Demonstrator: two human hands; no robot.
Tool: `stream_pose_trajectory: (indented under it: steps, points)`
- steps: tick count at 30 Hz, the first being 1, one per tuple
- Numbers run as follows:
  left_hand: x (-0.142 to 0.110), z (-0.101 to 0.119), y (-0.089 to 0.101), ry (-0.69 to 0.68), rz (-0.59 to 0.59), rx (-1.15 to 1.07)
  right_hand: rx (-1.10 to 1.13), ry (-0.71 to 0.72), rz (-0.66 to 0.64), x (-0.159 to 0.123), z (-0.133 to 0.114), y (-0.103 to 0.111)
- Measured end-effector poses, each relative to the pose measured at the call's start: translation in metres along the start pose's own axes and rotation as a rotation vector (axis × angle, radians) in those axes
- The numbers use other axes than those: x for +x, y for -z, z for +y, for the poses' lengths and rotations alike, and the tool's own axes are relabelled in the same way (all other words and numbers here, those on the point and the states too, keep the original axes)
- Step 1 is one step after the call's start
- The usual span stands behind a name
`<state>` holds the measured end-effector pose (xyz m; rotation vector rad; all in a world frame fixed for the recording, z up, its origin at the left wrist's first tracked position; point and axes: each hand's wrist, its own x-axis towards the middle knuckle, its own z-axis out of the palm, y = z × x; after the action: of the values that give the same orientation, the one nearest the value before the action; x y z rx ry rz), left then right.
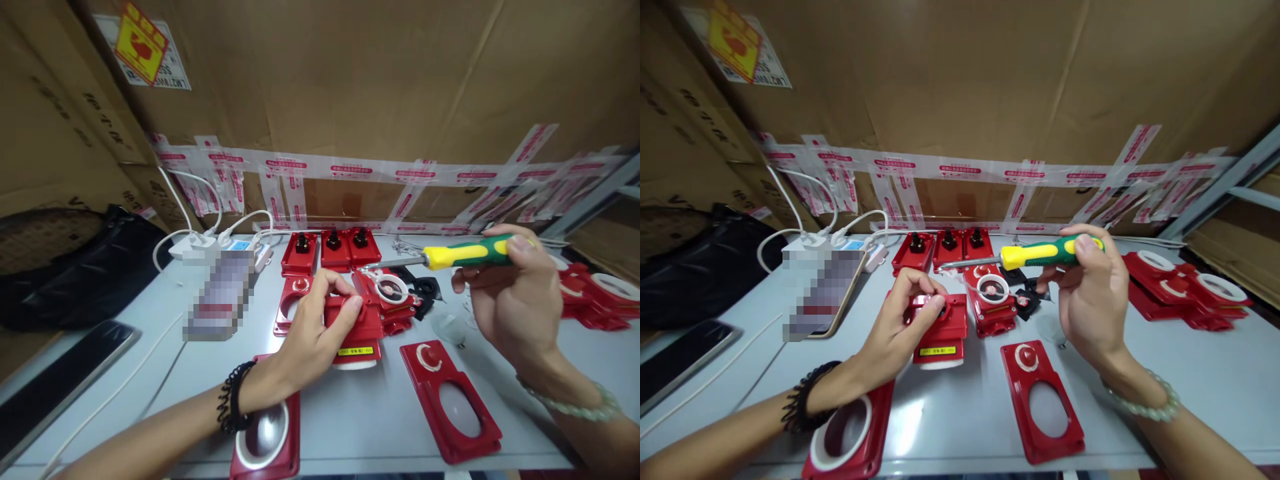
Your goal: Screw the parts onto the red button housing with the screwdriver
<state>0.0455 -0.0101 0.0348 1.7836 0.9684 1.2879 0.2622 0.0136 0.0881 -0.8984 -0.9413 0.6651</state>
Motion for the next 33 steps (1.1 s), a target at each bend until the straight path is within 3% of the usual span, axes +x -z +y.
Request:
stream_pose_trajectory:
  steps: [7,15,22,28,33]
  points:
    - [0.005,0.001,-0.001,0.041,0.028,-0.108,-0.009,-0.026,-0.053,-0.006,0.007,-0.003]
    - [0.007,-0.002,-0.002,0.05,0.099,-0.083,0.01,-0.03,-0.077,-0.01,0.008,-0.002]
    - [0.006,0.002,-0.003,0.049,0.093,-0.054,-0.028,-0.016,-0.078,-0.007,0.0,0.0]
    - [0.006,0.004,-0.002,0.008,0.052,-0.045,-0.055,0.107,-0.044,-0.004,-0.017,-0.002]
    - [0.007,0.004,-0.002,0.007,0.048,-0.021,-0.196,0.196,-0.107,-0.008,-0.031,-0.004]
